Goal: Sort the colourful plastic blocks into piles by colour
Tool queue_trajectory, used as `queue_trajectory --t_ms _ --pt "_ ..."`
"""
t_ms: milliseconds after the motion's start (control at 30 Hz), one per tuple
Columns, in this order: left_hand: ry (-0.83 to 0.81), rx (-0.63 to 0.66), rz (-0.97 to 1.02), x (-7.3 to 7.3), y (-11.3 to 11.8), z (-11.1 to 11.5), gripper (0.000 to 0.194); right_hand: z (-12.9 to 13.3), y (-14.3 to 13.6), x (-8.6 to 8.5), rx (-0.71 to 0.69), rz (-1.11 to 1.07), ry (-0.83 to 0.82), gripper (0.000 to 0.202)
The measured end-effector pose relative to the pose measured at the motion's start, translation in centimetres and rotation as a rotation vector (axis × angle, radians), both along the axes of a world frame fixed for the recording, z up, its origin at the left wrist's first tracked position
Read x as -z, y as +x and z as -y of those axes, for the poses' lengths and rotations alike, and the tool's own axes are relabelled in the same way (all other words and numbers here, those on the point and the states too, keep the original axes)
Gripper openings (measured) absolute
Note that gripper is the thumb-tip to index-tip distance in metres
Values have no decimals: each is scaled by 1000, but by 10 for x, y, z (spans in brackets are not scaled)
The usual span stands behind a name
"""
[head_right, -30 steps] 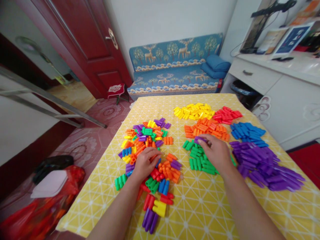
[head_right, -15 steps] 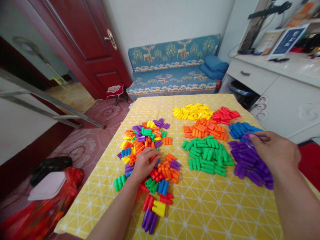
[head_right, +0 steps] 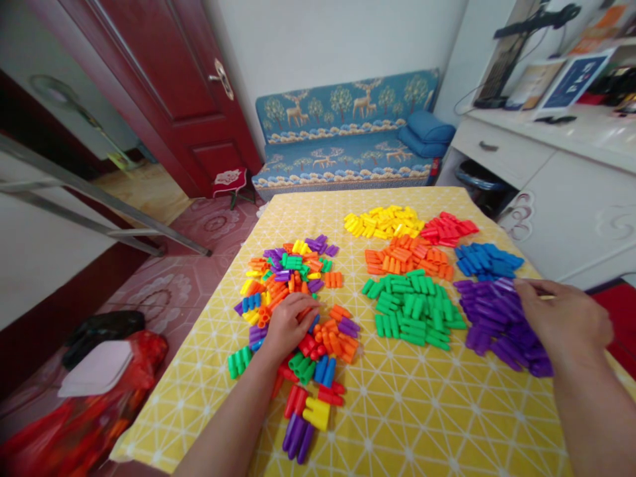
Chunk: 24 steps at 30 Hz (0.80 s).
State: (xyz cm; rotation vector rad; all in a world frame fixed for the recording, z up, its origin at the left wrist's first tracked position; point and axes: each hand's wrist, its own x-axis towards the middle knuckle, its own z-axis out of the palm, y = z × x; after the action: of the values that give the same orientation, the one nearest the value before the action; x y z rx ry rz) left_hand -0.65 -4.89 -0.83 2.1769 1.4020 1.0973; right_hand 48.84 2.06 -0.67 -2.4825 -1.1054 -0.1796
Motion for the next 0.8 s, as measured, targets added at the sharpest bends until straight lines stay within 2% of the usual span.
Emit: queue_trajectory --t_ms 167,200,267,333,400,433,500,567,600,700,733,800 --pt "-1 -2 -6 1 0 0 17 7 -13 -6 37 -26 -108 41" --pt "-1 -1 -6 1 0 0 17 10 -19 -9 33 -20 -77 41" --pt "0 2 -6 1 0 0 17 15 -36 -15 -5 32 89 40" --pt "-2 3 -7 1 0 0 16 21 -62 -22 -136 90 323 37" --pt "-3 1 1 1 0 0 16 28 -99 -27 -407 52 490 32" --pt "-4 2 8 1 0 0 16 32 -120 -29 -578 -31 516 29" --pt "-6 5 30 2 -1 -1 17 43 -165 -30 -889 -193 448 23" --pt "-13 6 65 2 -1 0 18 60 -209 -26 -1102 -265 275 25" --pt "-17 2 89 1 -1 0 19 69 -228 -23 -1183 -262 175 35" --pt "-24 -16 169 -2 -1 2 21 95 -272 -11 -1340 -223 -103 88" --pt "-25 -21 197 -4 -1 3 21 100 -281 -7 -1362 -214 -163 98" --pt "-31 -21 249 -10 -2 5 22 102 -294 1 -1363 -217 -221 102"
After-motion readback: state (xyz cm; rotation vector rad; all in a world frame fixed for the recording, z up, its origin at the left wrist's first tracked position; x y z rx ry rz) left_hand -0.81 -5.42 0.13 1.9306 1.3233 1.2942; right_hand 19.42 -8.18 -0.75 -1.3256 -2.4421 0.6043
